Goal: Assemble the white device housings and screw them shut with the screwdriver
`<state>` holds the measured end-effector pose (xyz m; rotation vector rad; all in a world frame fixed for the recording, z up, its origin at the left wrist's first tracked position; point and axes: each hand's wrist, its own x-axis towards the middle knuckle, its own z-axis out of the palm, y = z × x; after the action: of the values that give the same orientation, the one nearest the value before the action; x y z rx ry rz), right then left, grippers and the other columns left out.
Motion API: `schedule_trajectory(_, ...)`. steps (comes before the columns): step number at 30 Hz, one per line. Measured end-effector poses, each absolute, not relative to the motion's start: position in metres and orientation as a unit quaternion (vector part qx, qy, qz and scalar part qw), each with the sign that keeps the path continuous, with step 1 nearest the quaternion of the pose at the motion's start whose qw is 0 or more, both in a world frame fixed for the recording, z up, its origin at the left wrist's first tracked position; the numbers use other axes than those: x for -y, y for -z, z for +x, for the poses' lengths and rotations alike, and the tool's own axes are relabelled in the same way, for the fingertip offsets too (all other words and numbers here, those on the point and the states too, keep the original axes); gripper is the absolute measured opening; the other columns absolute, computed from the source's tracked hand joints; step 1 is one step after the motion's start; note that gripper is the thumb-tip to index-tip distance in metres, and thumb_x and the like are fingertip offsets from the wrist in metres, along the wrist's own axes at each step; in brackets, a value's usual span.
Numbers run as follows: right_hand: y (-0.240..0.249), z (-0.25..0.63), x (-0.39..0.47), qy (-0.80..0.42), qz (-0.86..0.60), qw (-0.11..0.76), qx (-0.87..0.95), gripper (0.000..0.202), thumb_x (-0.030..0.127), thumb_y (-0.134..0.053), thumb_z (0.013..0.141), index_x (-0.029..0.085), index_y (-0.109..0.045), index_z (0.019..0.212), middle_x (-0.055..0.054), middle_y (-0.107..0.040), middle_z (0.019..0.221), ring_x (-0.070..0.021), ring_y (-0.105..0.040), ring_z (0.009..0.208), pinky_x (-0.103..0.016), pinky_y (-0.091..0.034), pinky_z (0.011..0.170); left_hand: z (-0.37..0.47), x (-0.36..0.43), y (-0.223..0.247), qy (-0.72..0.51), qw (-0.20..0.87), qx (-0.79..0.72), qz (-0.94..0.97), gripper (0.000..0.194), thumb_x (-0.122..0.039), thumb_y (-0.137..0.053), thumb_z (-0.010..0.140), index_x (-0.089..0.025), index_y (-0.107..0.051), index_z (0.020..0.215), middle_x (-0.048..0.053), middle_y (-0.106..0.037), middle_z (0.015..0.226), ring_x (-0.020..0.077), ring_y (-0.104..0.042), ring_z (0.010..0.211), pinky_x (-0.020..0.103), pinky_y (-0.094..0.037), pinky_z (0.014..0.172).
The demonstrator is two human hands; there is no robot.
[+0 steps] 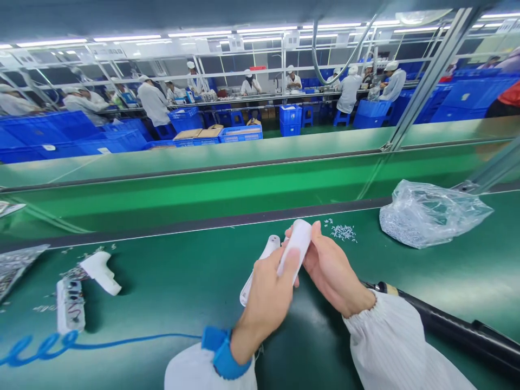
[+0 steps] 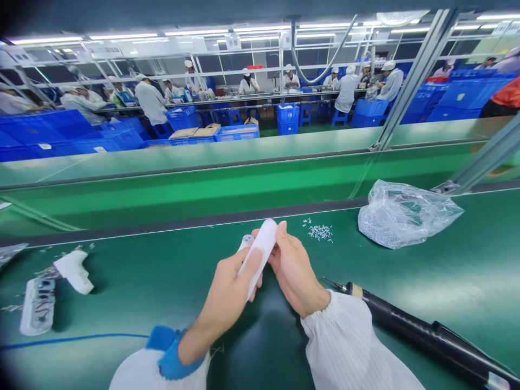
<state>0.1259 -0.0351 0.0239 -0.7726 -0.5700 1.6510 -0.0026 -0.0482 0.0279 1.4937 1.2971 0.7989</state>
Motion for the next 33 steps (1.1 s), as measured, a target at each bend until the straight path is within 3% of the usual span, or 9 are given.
schedule_trajectory(5,-0.022,0.129,0.037,-0.685,-0.34,0.566,0.308,0.04,0.054,-0.058,0.094,0.02,-0.069,0.113,-0.008,-0.07,0.105,-0.0082,-0.046,0.061,-0.028,-0.045,0.065,-0.012,0.038,-0.033,-0.3,0.766,-0.368,0.434,0.049,-0.062,-0.041,0.098,-0.017,-0.056,0.087,-0.005,-0.045,0.052,0.0066,-0.036,0.038,0.021,-0.027,0.042)
schedule_trajectory(12,-0.03,0.128,0.04,-0.65,-0.363,0.564,0.356,0.045,0.057,-0.054,0.095,0.018,-0.065,0.113,-0.009,-0.071,0.102,-0.0104,-0.055,0.065,-0.027,-0.046,0.062,-0.009,0.043,-0.038,-0.3,0.742,-0.378,0.465,0.05,-0.063,-0.043,0.097,-0.016,-0.055,0.085,-0.006,-0.043,0.055,0.0058,-0.036,0.04,0.021,-0.026,0.044)
schedule_trajectory(16,-0.028,0.139,0.051,-0.599,-0.434,0.544,0.396,0.047,0.055,-0.059,0.093,0.021,-0.057,0.125,-0.01,-0.069,0.118,-0.0183,-0.066,0.096,-0.036,-0.052,0.09,-0.025,0.035,-0.045,-0.314,0.546,-0.491,0.603,0.045,-0.057,-0.042,0.099,-0.018,-0.06,0.086,0.0,-0.055,0.064,0.0139,-0.05,0.054,0.026,-0.038,0.058)
schedule_trajectory(19,-0.016,0.17,0.079,-0.47,-0.556,0.53,0.434,0.052,0.056,-0.066,0.087,0.025,-0.054,0.127,-0.009,-0.067,0.126,-0.0226,-0.064,0.111,-0.04,-0.052,0.097,-0.051,0.023,-0.04,-0.267,0.2,-0.654,0.679,0.034,-0.041,-0.043,0.1,-0.021,-0.064,0.117,0.007,-0.065,0.084,0.024,-0.061,0.074,0.033,-0.041,0.068)
schedule_trajectory(21,-0.005,0.202,0.105,-0.376,-0.619,0.511,0.462,0.05,0.057,-0.065,0.086,0.029,-0.057,0.127,-0.007,-0.067,0.126,-0.0238,-0.064,0.113,-0.038,-0.053,0.094,-0.07,0.019,-0.031,-0.174,0.054,-0.698,0.693,0.042,-0.035,-0.04,0.101,-0.021,-0.056,0.136,0.011,-0.065,0.093,0.0303,-0.062,0.086,0.038,-0.042,0.073)
schedule_trajectory(23,0.005,0.241,0.133,-0.264,-0.693,0.462,0.487,0.049,0.062,-0.063,0.084,0.03,-0.063,0.121,-0.007,-0.069,0.121,-0.0252,-0.069,0.096,-0.035,-0.058,0.072,-0.086,0.019,-0.021,-0.11,0.026,-0.688,0.717,0.046,-0.038,-0.039,0.101,-0.023,-0.054,0.142,0.013,-0.065,0.102,0.0331,-0.061,0.097,0.042,-0.044,0.078)
schedule_trajectory(25,0.014,0.278,0.158,-0.152,-0.744,0.391,0.52,0.054,0.068,-0.062,0.08,0.032,-0.066,0.12,-0.009,-0.07,0.119,-0.0246,-0.069,0.069,-0.034,-0.047,0.044,-0.095,0.024,-0.012,-0.089,0.052,-0.653,0.75,0.047,-0.043,-0.041,0.101,-0.027,-0.054,0.144,0.013,-0.064,0.113,0.0327,-0.059,0.104,0.044,-0.046,0.083)
schedule_trajectory(28,0.026,0.32,0.185,-0.018,-0.727,0.328,0.603,0.054,0.07,-0.063,0.076,0.029,-0.07,0.11,-0.009,-0.073,0.108,-0.0306,-0.07,0.077,-0.04,-0.054,0.056,-0.086,0.038,-0.007,-0.089,0.026,-0.631,0.77,0.042,-0.041,-0.047,0.099,-0.027,-0.062,0.136,0.014,-0.06,0.126,0.0355,-0.055,0.112,0.051,-0.046,0.087)
schedule_trajectory(33,0.039,0.33,0.194,-0.007,-0.721,0.27,0.638,0.043,0.067,-0.06,0.083,0.032,-0.07,0.106,-0.003,-0.074,0.107,-0.0286,-0.072,0.086,-0.037,-0.056,0.063,0.001,0.078,-0.012,-0.15,0.003,-0.526,0.837,0.036,-0.027,-0.067,0.089,-0.019,-0.065,0.124,0.016,-0.056,0.136,0.0375,-0.05,0.124,0.055,-0.043,0.1)
